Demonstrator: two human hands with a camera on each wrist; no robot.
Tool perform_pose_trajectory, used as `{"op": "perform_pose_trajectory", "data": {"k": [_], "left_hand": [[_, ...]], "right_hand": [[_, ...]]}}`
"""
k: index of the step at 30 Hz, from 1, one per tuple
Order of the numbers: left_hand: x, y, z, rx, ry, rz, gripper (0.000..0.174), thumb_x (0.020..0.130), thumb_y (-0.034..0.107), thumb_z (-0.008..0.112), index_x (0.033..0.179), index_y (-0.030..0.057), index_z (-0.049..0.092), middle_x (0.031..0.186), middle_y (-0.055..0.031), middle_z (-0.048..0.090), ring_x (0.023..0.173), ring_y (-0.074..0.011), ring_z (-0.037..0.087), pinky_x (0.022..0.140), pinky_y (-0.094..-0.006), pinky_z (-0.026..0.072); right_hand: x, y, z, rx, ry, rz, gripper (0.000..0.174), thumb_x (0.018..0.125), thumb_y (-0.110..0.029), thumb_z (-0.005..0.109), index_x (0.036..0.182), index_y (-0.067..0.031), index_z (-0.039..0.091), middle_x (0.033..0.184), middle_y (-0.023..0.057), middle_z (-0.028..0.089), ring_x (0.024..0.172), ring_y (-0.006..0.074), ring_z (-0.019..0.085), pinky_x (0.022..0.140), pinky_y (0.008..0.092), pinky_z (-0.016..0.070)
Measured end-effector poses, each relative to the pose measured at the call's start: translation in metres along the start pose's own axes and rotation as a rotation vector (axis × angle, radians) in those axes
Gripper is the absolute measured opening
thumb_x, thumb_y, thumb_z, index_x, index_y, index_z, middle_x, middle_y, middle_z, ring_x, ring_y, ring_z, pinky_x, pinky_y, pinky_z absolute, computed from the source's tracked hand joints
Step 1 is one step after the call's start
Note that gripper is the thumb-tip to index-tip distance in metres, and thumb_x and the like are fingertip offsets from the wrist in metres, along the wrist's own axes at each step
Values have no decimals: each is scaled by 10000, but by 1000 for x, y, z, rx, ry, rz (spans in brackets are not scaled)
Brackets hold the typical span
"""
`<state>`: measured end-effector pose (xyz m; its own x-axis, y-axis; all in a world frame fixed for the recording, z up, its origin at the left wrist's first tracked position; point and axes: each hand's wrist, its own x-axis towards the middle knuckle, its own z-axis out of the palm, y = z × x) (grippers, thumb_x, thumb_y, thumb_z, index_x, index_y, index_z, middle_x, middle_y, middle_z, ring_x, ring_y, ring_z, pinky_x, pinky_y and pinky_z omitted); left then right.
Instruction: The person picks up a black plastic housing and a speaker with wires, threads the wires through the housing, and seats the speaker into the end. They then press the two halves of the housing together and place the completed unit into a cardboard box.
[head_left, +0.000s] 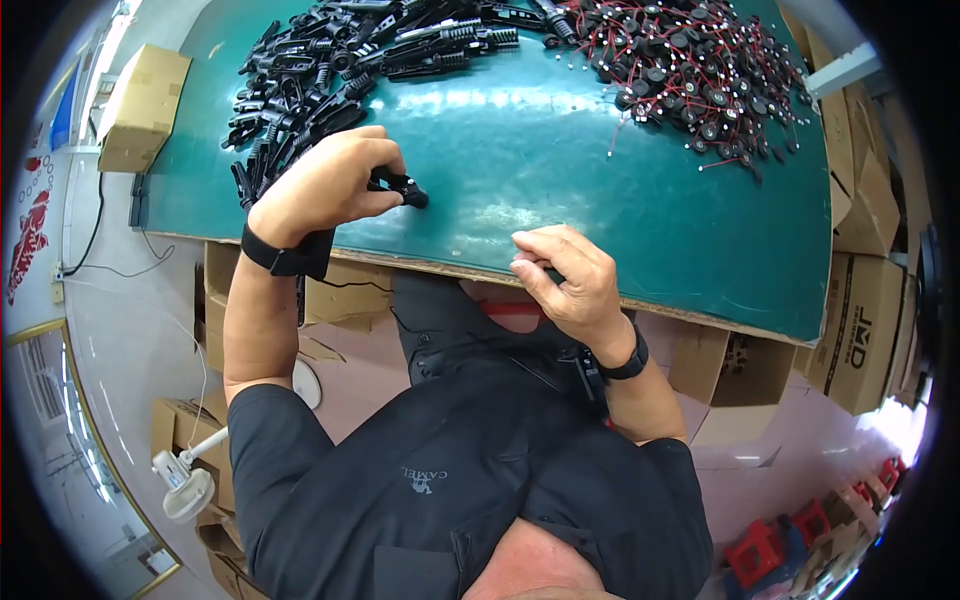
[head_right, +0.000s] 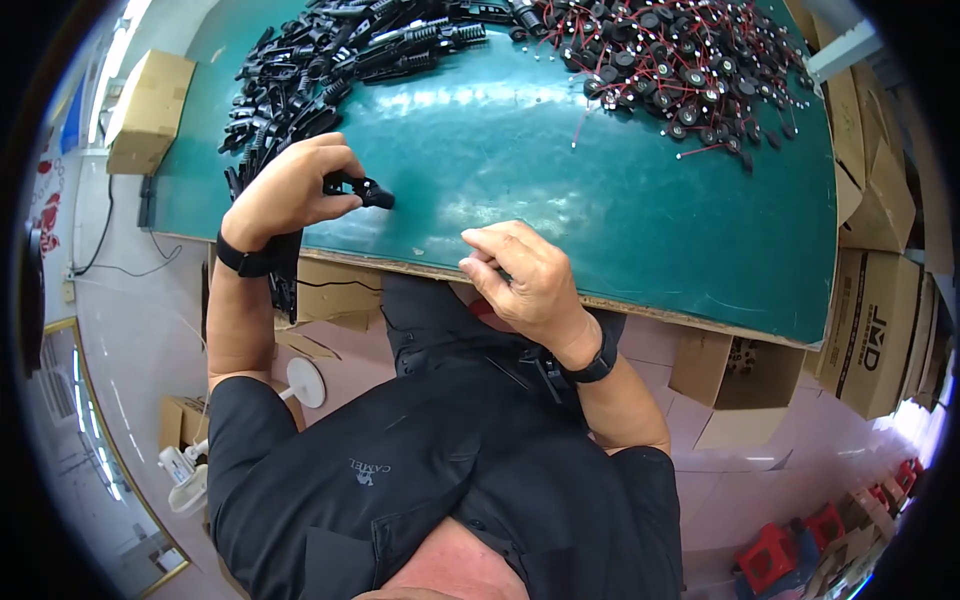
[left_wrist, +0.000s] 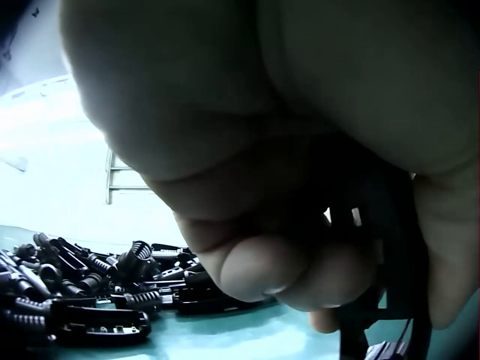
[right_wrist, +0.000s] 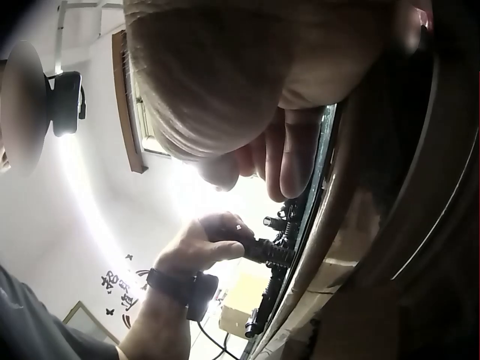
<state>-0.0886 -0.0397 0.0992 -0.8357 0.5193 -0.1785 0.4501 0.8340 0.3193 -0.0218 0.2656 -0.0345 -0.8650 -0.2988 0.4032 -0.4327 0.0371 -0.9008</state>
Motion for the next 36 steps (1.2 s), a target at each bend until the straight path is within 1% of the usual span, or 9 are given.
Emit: {"op": "perform_pose_trajectory", "data": {"k": [6,12,14,18,21,24,29,33,36], "left_hand": [[-14,-2,14,19,168,-4,261,798,90,872,1001,12,727,959,-165,658,921,-403,675,795,-444,568],[-133,-47,103,-315,650,-205,292,876,114,871,1121,4,757,962,-94,725,849,-254,705,771,-358,573],[-199,-49,148,-703,873,-562,306,916,115,868,1178,-2,761,996,-41,753,816,-137,683,740,-292,562],[-307,-122,234,-796,1280,-899,265,977,117,822,1209,7,761,1035,-34,754,838,-77,673,746,-231,549],[-338,-217,231,-817,1395,-929,400,998,223,817,1311,-8,723,1148,-98,774,967,-172,731,853,-310,589],[-334,-258,219,-317,1421,-1020,628,957,323,850,1435,-35,652,1292,-189,762,1171,-301,729,1042,-393,570],[-288,-244,229,-579,347,-1054,889,910,466,861,1591,8,520,1585,-278,562,1528,-351,490,1269,-427,378],[-254,-261,230,-312,-39,-1087,901,927,567,806,1602,44,518,1635,-268,509,1540,-372,468,1263,-442,387],[-263,-305,248,-497,14,-1019,891,940,616,763,1608,78,521,1661,-242,487,1540,-383,460,1261,-449,390]], "right_hand": [[8,-4,-1,-73,-109,-47,217,934,9,806,1148,16,773,1027,123,762,846,203,752,759,293,611],[-2,-2,2,-164,-55,-42,180,959,8,786,1137,23,769,1035,107,761,858,160,714,763,281,583],[-4,-4,4,-193,-38,-33,168,967,-1,787,1133,21,771,1026,97,757,872,149,712,772,277,580],[-4,-4,5,-240,-57,-30,163,985,-8,780,1145,22,769,1033,92,749,892,146,714,789,273,584],[-1,2,9,-241,-75,-21,167,997,-7,769,1161,27,762,1049,93,741,900,149,717,800,271,590],[-6,6,7,-237,-80,12,173,1008,-1,755,1178,35,753,1070,96,734,905,152,720,808,271,596],[-9,7,9,-299,-43,13,172,1022,16,724,1191,42,743,1092,100,727,905,152,720,806,270,601],[-5,3,16,-334,-30,43,164,1015,18,730,1177,33,751,1068,91,729,883,142,708,775,262,587],[1,-1,18,-367,-12,38,159,1005,10,744,1162,24,759,1044,81,732,860,131,695,746,256,572]]}}
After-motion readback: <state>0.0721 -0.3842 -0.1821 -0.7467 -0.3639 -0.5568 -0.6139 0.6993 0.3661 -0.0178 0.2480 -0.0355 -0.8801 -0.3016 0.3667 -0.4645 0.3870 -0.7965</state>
